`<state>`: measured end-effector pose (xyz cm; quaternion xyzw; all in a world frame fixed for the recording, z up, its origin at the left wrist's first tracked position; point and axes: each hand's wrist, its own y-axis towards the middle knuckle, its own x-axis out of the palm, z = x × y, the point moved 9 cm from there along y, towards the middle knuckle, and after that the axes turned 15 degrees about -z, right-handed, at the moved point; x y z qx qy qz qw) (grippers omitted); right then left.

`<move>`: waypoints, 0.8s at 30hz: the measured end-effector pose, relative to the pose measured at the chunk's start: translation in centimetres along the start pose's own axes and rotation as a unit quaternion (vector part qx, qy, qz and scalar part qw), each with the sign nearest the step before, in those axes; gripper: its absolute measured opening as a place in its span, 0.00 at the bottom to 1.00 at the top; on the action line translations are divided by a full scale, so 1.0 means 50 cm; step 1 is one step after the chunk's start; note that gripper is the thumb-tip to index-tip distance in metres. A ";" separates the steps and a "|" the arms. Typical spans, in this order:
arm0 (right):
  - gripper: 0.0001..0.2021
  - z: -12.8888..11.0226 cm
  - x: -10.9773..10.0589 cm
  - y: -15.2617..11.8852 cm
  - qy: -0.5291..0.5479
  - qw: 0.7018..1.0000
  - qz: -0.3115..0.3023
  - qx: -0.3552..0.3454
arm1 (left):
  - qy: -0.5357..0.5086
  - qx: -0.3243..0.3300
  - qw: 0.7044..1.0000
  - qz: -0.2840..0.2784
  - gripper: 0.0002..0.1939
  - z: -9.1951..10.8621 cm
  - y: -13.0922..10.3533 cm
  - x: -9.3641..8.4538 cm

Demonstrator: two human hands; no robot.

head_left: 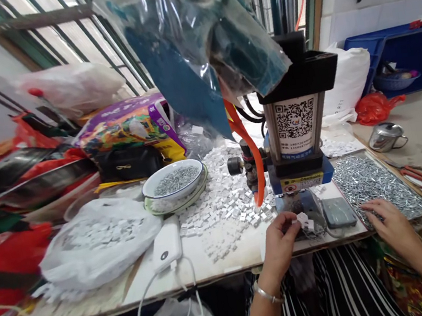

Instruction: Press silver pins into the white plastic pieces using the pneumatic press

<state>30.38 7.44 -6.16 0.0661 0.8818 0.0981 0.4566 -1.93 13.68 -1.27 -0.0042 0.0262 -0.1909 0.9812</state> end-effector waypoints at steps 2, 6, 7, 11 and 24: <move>0.16 0.022 0.014 0.001 -0.022 1.000 -0.002 0.015 | -0.029 -0.011 0.999 0.015 0.08 -0.015 -0.001 0.002; 0.17 0.041 0.029 0.013 -0.084 0.996 0.002 0.040 | -0.055 0.052 0.994 0.083 0.08 -0.016 0.013 -0.003; 0.17 0.042 0.030 0.017 -0.102 0.994 0.000 0.045 | -0.054 0.066 0.992 0.095 0.08 -0.015 0.019 -0.003; 0.16 0.040 0.029 0.034 -0.172 0.983 -0.009 0.069 | -0.030 0.092 0.988 0.122 0.05 -0.001 0.037 -0.002; 0.11 0.034 0.023 0.048 -0.215 0.970 -0.026 0.106 | 0.127 0.100 0.986 0.038 0.07 0.043 0.012 0.000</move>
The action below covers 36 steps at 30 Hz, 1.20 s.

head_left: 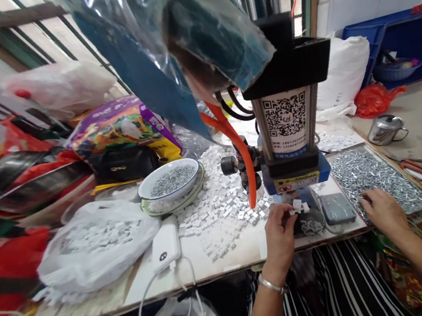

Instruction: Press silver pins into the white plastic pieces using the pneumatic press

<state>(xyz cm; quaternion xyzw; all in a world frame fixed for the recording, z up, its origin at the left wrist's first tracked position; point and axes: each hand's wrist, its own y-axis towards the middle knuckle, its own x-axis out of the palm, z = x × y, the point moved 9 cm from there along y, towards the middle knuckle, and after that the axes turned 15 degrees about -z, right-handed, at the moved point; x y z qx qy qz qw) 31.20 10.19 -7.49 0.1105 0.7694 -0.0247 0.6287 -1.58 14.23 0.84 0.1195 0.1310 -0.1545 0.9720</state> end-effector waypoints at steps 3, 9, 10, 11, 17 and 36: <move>0.12 0.002 -0.002 0.004 -0.002 1.000 -0.016 0.008 | 0.000 0.022 0.999 0.046 0.07 0.010 0.014 -0.007; 0.12 0.000 -0.010 0.004 0.008 0.999 -0.031 0.013 | 0.101 0.062 0.992 -0.044 0.15 0.040 0.062 0.017; 0.11 -0.003 -0.011 0.004 0.000 0.999 -0.034 0.015 | 0.116 0.064 0.990 -0.057 0.16 0.041 0.062 0.019; 0.11 -0.006 -0.013 0.003 -0.006 0.999 -0.037 0.016 | 0.128 0.066 0.988 -0.062 0.17 0.043 0.059 0.017; 0.12 -0.007 -0.018 0.004 0.016 0.999 -0.032 0.015 | 0.150 0.055 0.987 0.034 0.08 0.046 -0.010 -0.007; 0.20 -0.050 -0.076 -0.043 0.397 0.918 -0.002 0.002 | 0.219 -0.061 0.969 -0.094 0.08 0.016 -0.039 0.097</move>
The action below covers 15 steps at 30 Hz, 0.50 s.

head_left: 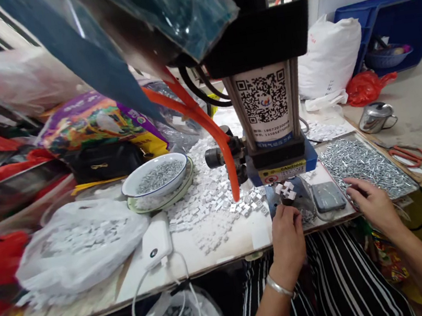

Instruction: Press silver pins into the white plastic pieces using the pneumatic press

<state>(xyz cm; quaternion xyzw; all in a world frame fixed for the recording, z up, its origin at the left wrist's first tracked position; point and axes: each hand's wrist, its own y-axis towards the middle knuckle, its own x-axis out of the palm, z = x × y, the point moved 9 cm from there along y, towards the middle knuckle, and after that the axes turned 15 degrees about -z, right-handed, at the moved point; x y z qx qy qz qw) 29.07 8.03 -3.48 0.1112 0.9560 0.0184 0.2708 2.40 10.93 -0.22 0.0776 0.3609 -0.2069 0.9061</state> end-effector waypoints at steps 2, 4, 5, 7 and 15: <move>0.19 -0.018 0.036 -0.005 0.066 0.997 -0.040 0.000 | 0.003 -0.008 1.000 -0.011 0.08 -0.001 0.002 0.003; 0.19 -0.036 0.072 -0.012 0.125 0.989 -0.074 0.009 | 0.000 -0.009 1.000 -0.020 0.08 0.000 0.003 0.004; 0.19 -0.047 0.087 -0.016 0.146 0.985 -0.085 0.012 | -0.009 -0.008 1.000 -0.021 0.08 0.000 0.003 0.004; 0.19 -0.071 0.111 -0.022 0.177 0.978 -0.106 0.011 | -0.041 -0.008 0.999 -0.014 0.08 -0.003 0.003 0.000; 0.17 -0.128 0.158 -0.024 0.230 0.962 -0.147 -0.010 | -0.084 -0.005 0.996 -0.010 0.07 -0.015 -0.002 -0.002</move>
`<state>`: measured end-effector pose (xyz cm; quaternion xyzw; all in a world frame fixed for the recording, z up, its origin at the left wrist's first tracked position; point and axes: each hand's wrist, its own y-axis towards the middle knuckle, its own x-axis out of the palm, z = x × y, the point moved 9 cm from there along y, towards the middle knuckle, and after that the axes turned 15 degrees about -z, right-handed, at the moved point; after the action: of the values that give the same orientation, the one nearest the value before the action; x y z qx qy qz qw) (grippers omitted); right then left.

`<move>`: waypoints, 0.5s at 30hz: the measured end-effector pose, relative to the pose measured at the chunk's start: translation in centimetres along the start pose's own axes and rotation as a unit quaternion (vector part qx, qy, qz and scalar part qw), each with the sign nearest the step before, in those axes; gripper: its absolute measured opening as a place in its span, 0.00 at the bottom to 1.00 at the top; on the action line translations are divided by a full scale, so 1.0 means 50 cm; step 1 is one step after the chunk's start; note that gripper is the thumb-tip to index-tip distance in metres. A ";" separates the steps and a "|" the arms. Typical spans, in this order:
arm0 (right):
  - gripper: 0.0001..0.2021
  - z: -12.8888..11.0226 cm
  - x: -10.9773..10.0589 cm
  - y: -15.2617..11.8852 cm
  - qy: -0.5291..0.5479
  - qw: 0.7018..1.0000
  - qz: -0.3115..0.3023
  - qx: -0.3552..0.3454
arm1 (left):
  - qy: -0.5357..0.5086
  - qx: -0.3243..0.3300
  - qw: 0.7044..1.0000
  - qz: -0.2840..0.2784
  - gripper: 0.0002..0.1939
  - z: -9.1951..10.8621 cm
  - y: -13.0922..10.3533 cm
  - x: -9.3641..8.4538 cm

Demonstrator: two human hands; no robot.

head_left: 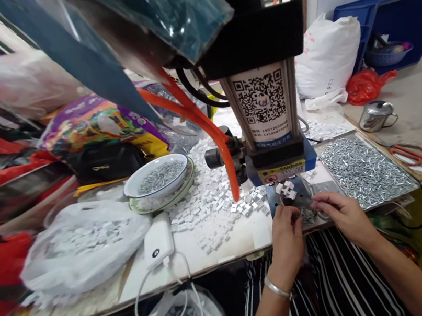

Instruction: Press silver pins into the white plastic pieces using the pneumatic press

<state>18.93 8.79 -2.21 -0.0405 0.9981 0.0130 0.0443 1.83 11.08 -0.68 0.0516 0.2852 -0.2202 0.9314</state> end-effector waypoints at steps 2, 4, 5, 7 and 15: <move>0.19 0.002 0.005 0.002 0.003 1.000 -0.003 -0.002 | 0.020 0.007 1.000 -0.009 0.09 0.006 0.000 0.005; 0.19 0.008 0.009 0.003 0.014 1.000 -0.005 0.003 | 0.021 0.012 1.000 -0.009 0.10 0.011 0.001 0.006; 0.20 0.010 0.009 0.002 0.021 1.000 -0.004 0.008 | 0.012 0.015 1.000 -0.004 0.09 0.013 0.001 0.003; 0.19 0.011 0.009 0.000 0.037 0.999 0.001 0.015 | -0.024 0.017 1.000 0.010 0.08 0.015 0.001 -0.005; 0.14 -0.056 0.021 0.007 -0.011 0.999 0.020 -0.032 | -0.208 -0.018 0.978 0.007 0.07 0.010 -0.005 -0.008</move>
<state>17.61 8.96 0.51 -0.0219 0.9972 0.0465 0.0535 1.68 10.89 -0.04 -0.0104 0.0891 -0.2141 0.9727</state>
